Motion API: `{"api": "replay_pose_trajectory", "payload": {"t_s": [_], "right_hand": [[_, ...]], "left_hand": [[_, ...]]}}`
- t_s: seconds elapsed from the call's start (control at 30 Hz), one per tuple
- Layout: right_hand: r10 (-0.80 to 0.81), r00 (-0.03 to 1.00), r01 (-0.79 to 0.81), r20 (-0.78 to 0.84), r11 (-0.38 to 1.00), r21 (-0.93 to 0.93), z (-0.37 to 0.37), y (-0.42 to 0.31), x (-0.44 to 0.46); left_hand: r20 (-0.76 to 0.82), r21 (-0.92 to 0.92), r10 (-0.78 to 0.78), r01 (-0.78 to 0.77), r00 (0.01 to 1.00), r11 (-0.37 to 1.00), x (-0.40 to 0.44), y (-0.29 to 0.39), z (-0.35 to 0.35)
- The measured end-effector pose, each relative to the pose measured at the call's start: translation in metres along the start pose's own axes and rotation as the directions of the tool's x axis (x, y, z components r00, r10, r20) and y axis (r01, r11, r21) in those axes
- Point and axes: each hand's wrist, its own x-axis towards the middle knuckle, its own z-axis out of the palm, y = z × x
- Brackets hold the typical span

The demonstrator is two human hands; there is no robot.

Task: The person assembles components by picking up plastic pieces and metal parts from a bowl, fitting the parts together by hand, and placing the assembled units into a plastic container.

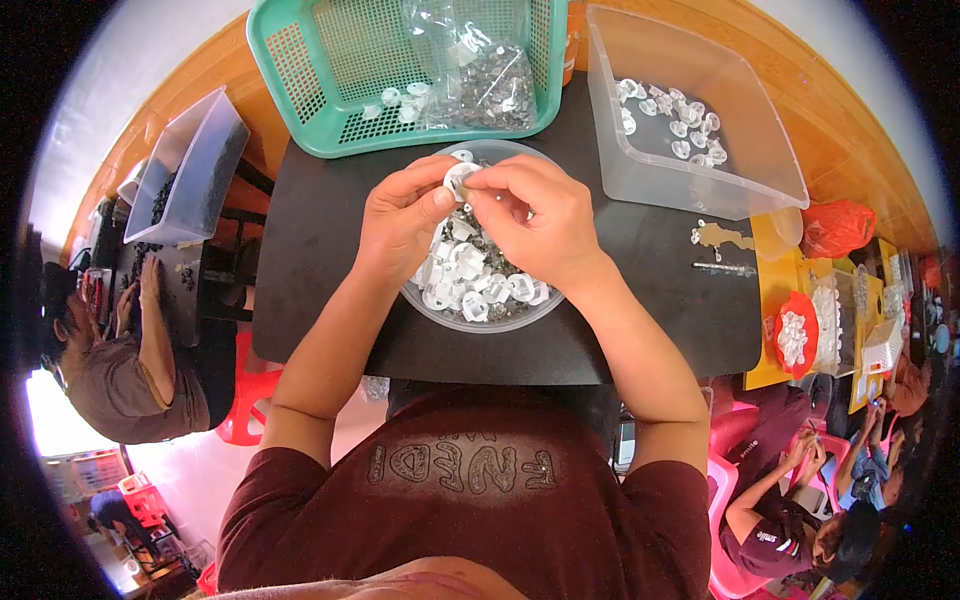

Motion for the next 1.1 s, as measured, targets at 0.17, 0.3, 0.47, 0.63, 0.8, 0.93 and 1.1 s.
{"api": "replay_pose_trajectory", "payload": {"t_s": [0.17,0.3,0.47,0.63,0.8,0.93,1.1], "right_hand": [[-0.117,0.993,0.115,-0.011,0.986,-0.124,-0.001,0.000,0.001],[-0.079,0.997,0.078,-0.009,0.992,-0.103,-0.002,0.000,0.000],[0.266,0.963,-0.268,0.036,0.940,0.210,-0.003,-0.003,-0.003],[0.374,0.872,-0.487,0.315,0.727,0.484,-0.012,-0.001,0.001],[0.375,0.899,-0.434,0.229,0.833,0.342,-0.005,-0.001,0.000],[0.386,0.901,-0.434,0.198,0.814,0.386,-0.006,-0.002,0.002],[-0.203,0.959,0.241,0.199,0.952,-0.190,-0.005,0.015,0.008]], "left_hand": [[-0.039,0.019,-0.015,0.016,0.999,1.000,-0.002,-0.001,0.002],[-0.044,0.042,-0.034,0.036,0.998,0.998,-0.002,0.000,0.003],[0.030,0.045,0.023,-0.024,0.999,0.999,-0.003,0.006,0.004],[0.097,-0.012,0.010,-0.009,0.995,1.000,-0.002,0.004,-0.001],[-0.007,-0.136,-0.149,0.147,0.989,0.980,-0.002,0.001,0.001],[-0.111,-0.266,-0.242,0.206,0.964,0.942,0.000,0.004,0.004],[-0.064,-0.296,-0.235,0.207,0.970,0.932,0.001,0.004,0.001]]}}
